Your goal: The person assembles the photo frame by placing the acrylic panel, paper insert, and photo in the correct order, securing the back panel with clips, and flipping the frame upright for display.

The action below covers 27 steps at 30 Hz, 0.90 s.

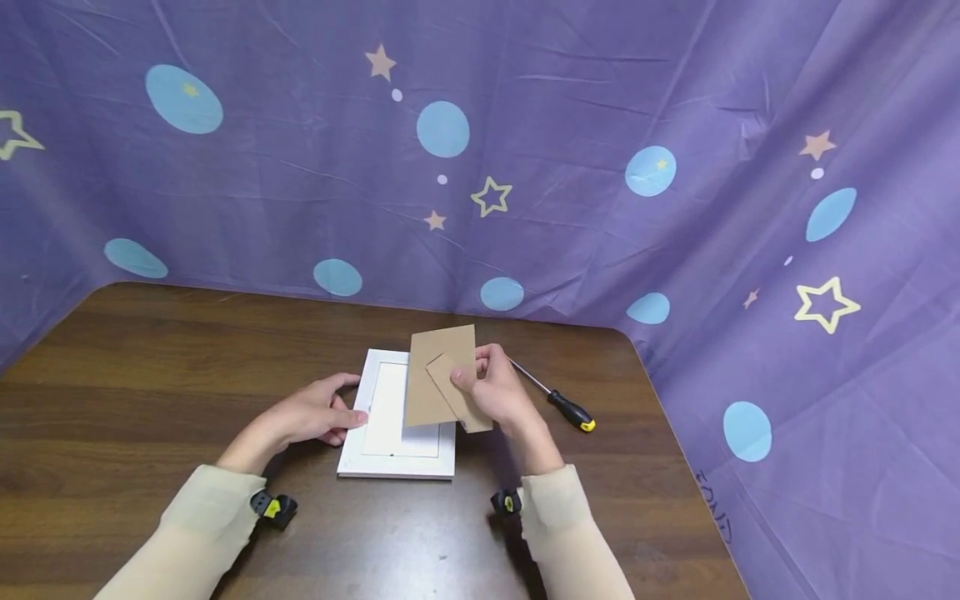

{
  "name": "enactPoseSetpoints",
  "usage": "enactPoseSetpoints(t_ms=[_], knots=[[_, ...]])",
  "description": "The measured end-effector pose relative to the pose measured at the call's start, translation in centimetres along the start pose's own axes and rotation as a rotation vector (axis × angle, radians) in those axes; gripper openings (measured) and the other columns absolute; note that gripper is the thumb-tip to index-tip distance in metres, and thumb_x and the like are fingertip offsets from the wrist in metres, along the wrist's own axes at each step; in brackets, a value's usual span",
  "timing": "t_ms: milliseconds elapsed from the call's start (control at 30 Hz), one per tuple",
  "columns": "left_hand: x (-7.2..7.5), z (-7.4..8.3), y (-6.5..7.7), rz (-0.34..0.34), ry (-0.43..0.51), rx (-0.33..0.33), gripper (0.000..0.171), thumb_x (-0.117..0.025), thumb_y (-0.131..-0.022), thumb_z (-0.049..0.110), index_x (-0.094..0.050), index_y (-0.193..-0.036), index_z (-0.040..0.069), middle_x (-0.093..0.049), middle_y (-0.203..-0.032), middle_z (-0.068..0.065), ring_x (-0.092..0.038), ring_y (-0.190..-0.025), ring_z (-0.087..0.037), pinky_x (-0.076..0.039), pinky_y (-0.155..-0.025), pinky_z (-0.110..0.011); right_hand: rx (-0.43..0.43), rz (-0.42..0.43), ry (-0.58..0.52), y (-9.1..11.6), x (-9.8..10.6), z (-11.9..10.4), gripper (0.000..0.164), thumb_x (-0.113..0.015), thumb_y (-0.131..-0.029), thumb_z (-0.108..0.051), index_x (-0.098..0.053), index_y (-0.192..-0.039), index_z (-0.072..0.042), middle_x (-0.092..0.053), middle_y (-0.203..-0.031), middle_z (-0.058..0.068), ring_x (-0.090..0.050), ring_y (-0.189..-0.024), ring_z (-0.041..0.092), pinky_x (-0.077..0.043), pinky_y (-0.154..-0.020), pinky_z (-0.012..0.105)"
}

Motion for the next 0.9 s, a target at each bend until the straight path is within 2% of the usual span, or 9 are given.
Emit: enactPoseSetpoints(t_ms=[167, 333, 667, 900], knots=[[-0.1, -0.1, 0.0, -0.001, 0.004, -0.002, 0.081, -0.077, -0.098, 0.014, -0.031, -0.162, -0.004, -0.064, -0.085, -0.013, -0.063, -0.067, -0.018, -0.06, -0.065, -0.031, -0.001, -0.026, -0.019, 0.3, -2.3, 0.9, 0.037, -0.071, -0.097, 0.0, -0.047, -0.124, 0.003, -0.056, -0.094, 0.007, -0.062, -0.082, 0.018, -0.053, -0.071, 0.026], [-0.2, -0.1, -0.1, 0.0, 0.008, -0.001, 0.081, -0.078, -0.098, 0.014, -0.031, -0.162, -0.004, -0.064, -0.085, -0.013, -0.062, -0.066, -0.018, -0.06, -0.064, -0.031, -0.01, -0.035, -0.04, 0.4, -3.6, 1.3, 0.04, -0.072, -0.096, -0.001, -0.046, -0.125, 0.003, -0.059, -0.096, 0.009, -0.065, -0.081, 0.019, -0.055, -0.071, 0.027], [-0.3, 0.0, -0.2, -0.009, 0.03, -0.014, 0.081, -0.077, -0.098, 0.012, -0.03, -0.162, -0.005, -0.063, -0.083, -0.012, -0.062, -0.065, -0.017, -0.06, -0.064, -0.031, 0.016, -0.017, -0.013, 0.5, -4.5, 1.6, 0.044, -0.075, -0.093, -0.001, -0.047, -0.126, 0.006, -0.057, -0.096, 0.008, -0.059, -0.083, 0.018, -0.05, -0.073, 0.027], [-0.2, -0.1, 0.0, -0.013, 0.036, -0.026, 0.081, -0.077, -0.098, 0.011, -0.03, -0.161, -0.006, -0.063, -0.083, -0.012, -0.062, -0.066, -0.018, -0.061, -0.063, -0.032, 0.015, -0.048, -0.012, 0.5, -5.0, 1.8, 0.042, -0.075, -0.094, -0.003, -0.047, -0.125, 0.005, -0.058, -0.095, 0.008, -0.06, -0.085, 0.018, -0.051, -0.076, 0.027]])
Point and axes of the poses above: each hand's wrist, its own y-axis away from the middle knuckle, its own x-axis out of the back of the hand, z = x × y, the point moved 6 cm from there along -y, towards the middle knuckle
